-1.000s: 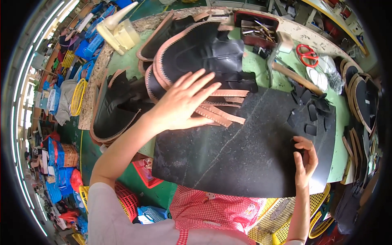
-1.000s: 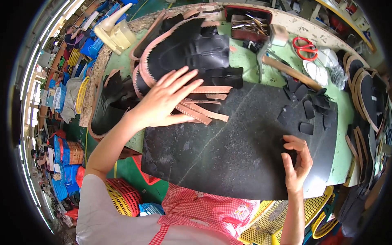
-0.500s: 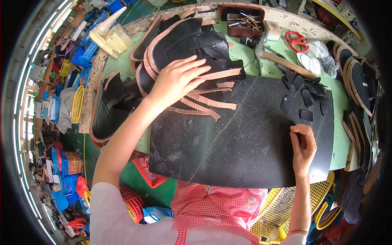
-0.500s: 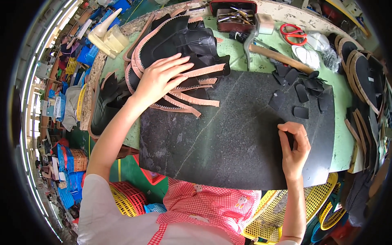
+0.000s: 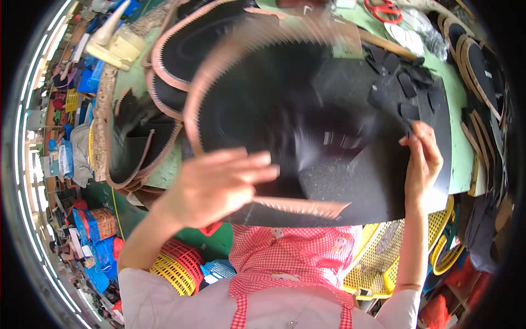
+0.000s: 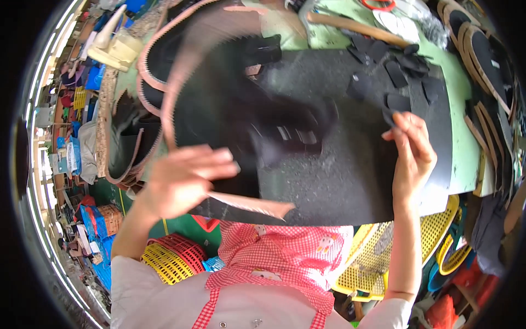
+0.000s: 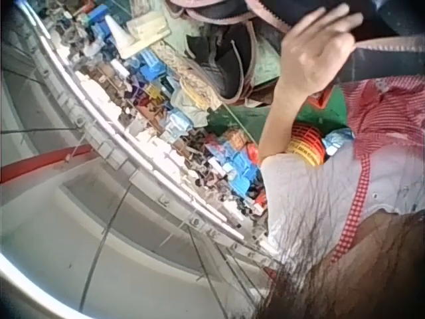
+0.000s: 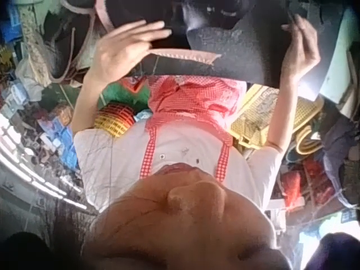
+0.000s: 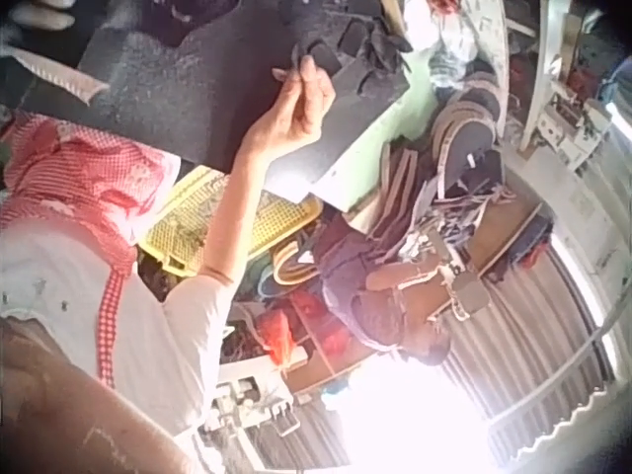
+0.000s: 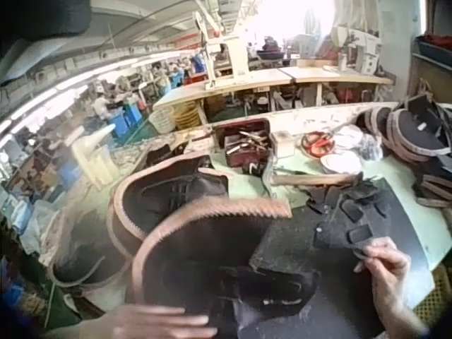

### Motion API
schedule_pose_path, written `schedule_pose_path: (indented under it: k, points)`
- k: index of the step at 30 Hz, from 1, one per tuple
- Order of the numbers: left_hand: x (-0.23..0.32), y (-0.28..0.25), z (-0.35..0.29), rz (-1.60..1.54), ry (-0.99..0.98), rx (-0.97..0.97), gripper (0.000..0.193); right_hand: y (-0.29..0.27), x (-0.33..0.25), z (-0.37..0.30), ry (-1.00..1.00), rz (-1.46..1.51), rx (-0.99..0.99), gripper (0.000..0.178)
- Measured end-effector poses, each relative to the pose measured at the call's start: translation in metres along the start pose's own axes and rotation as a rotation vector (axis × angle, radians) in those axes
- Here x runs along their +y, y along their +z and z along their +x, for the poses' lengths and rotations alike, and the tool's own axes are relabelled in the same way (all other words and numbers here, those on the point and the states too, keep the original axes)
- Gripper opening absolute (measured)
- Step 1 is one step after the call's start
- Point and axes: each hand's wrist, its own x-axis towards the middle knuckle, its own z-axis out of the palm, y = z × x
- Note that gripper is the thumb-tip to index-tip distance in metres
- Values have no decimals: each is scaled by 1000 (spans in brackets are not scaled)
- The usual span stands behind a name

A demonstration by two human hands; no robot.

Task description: Attaching small reinforcement tabs to shoe upper components at a factory workbench.

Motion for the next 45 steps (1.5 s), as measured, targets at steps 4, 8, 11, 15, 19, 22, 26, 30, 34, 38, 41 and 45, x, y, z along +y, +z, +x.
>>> schedule_pose_path:
  k: [4, 8, 11, 15, 19, 22, 26, 30, 34, 38, 41, 45]
  points:
    - [20, 30, -13, -217, -160, -214, 19, -1, -23, 1, 358, 212, -11, 19]
    - [25, 37, 17, -363, -305, 33, 28, 8, -60, -13, 544, 225, -354, 21]
    - [39, 46, 62, -656, -661, -14, 33, 39, -75, -22, 519, 141, -517, 26]
    - [32, 65, 89, -797, -677, -1, 15, 46, -77, -17, 250, -169, -539, 25]
    - [26, 69, 93, -840, -803, -26, 18, 31, -48, -16, -152, -620, -536, 22]
    - [26, 77, 94, -829, -813, -46, 16, 33, -44, -21, -95, -578, -505, 23]
    - [25, 84, 96, -816, -857, -82, 15, 34, -40, -23, -109, -569, -490, 25]
    - [24, 87, 99, -804, -874, -85, 14, 33, -38, -24, -116, -570, -481, 25]
    - [24, 89, 98, -777, -862, -84, 14, 32, -39, -24, -107, -574, -503, 28]
    - [26, 90, 97, -748, -839, -66, 14, 32, -39, -24, -109, -577, -508, 27]
    - [27, 91, 97, -711, -831, -62, 14, 34, -38, -25, -123, -565, -469, 24]
    - [28, 95, 95, -679, -817, -48, 13, 37, -42, -26, -127, -565, -474, 23]
